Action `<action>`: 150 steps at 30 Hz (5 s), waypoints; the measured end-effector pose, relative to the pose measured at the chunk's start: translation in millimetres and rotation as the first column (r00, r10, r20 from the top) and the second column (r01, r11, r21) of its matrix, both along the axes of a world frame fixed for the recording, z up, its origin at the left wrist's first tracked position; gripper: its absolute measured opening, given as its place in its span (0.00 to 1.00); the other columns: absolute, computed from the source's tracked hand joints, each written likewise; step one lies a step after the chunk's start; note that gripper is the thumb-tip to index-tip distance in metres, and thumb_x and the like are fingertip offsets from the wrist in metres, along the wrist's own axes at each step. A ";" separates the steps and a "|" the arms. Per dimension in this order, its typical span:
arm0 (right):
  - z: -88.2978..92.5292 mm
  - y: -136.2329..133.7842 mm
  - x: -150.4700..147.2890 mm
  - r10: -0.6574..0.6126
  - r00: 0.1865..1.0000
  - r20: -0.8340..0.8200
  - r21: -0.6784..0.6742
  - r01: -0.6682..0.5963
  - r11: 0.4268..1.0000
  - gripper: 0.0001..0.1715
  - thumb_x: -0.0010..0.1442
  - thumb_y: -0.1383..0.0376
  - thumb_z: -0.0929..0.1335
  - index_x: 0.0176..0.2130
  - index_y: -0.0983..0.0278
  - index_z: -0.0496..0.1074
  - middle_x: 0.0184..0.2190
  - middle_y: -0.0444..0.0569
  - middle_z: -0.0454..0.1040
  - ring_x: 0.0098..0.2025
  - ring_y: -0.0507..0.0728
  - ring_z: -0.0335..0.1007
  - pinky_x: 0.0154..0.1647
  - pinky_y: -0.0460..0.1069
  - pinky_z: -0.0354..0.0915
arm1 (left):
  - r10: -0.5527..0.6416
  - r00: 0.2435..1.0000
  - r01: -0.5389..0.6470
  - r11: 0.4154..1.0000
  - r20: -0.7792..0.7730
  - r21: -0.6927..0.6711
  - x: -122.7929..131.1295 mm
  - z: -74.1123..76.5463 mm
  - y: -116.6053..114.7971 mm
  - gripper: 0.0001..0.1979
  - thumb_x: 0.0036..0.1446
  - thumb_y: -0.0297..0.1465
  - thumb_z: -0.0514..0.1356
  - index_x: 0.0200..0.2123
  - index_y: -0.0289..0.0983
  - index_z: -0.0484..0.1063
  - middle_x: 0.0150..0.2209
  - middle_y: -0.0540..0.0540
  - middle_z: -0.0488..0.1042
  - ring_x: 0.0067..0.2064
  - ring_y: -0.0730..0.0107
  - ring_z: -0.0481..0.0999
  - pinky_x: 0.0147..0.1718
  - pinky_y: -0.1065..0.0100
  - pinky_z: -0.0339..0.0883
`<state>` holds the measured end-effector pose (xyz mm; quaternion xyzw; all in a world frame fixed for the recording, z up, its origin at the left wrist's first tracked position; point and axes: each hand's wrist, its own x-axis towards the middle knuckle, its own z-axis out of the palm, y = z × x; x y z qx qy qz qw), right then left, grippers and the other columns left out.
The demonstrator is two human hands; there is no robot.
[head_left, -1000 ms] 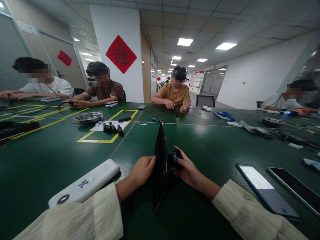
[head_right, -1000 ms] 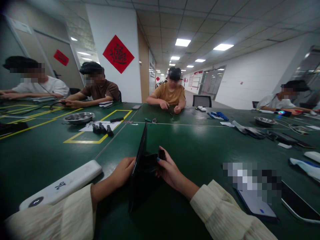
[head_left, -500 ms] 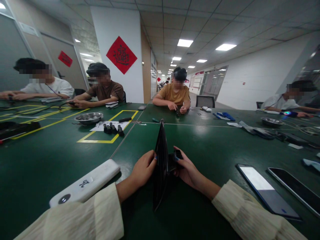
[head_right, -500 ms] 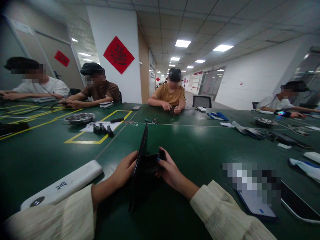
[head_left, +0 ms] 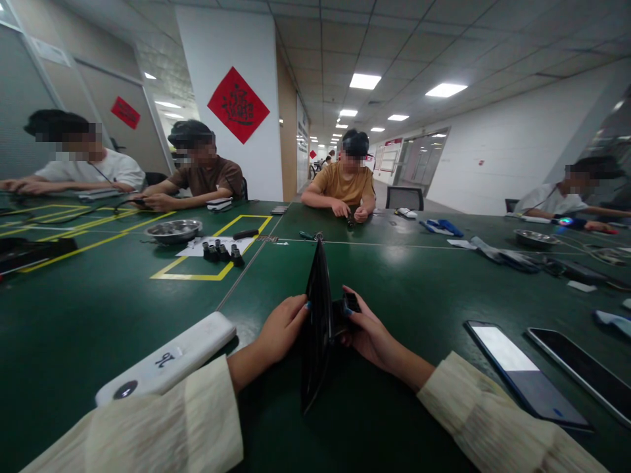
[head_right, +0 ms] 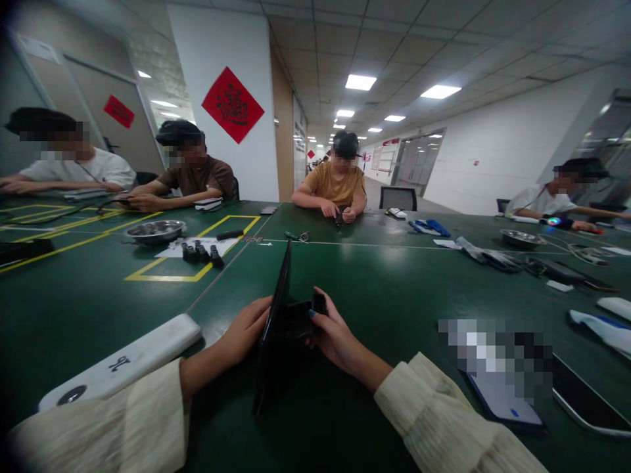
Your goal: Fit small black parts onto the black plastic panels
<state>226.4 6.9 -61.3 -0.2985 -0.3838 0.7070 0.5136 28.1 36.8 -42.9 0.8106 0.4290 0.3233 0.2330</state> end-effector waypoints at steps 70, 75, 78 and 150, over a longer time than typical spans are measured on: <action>2.2 3.2 2.7 -0.015 1.000 0.012 -0.074 0.016 0.997 0.35 0.47 0.67 0.69 0.54 0.56 0.60 0.31 0.43 0.69 0.23 0.48 0.63 0.18 0.42 0.54 | 0.171 0.978 -0.157 0.981 -0.120 0.116 1.3 -11.5 -3.4 0.18 0.62 0.39 0.40 0.34 0.37 0.65 0.35 0.43 0.71 0.39 0.61 0.69 0.42 0.58 0.65; -0.6 4.9 2.6 -0.011 1.000 -0.003 -0.057 0.011 0.998 0.32 0.47 0.67 0.69 0.52 0.55 0.62 0.31 0.43 0.69 0.24 0.49 0.62 0.18 0.41 0.52 | 0.174 0.977 -0.160 0.980 -0.119 0.121 2.0 -10.8 -3.3 0.17 0.62 0.39 0.40 0.32 0.38 0.64 0.33 0.44 0.70 0.38 0.62 0.70 0.41 0.59 0.66; -0.5 4.5 2.6 -0.008 1.000 0.000 -0.050 0.008 0.999 0.32 0.47 0.66 0.69 0.52 0.55 0.62 0.32 0.43 0.69 0.25 0.49 0.63 0.18 0.42 0.52 | 0.162 0.981 -0.150 0.982 -0.103 0.111 2.4 -8.7 -3.4 0.17 0.61 0.39 0.40 0.31 0.38 0.64 0.33 0.44 0.70 0.38 0.62 0.70 0.41 0.58 0.66; 0.7 2.2 1.8 -0.011 1.000 0.017 -0.038 0.011 0.999 0.35 0.48 0.63 0.71 0.54 0.54 0.58 0.34 0.44 0.69 0.25 0.48 0.64 0.19 0.41 0.56 | 0.150 0.976 -0.147 0.989 -0.161 0.029 2.7 4.0 -5.0 0.25 0.61 0.41 0.39 0.23 0.37 0.67 0.26 0.43 0.71 0.31 0.62 0.70 0.32 0.63 0.63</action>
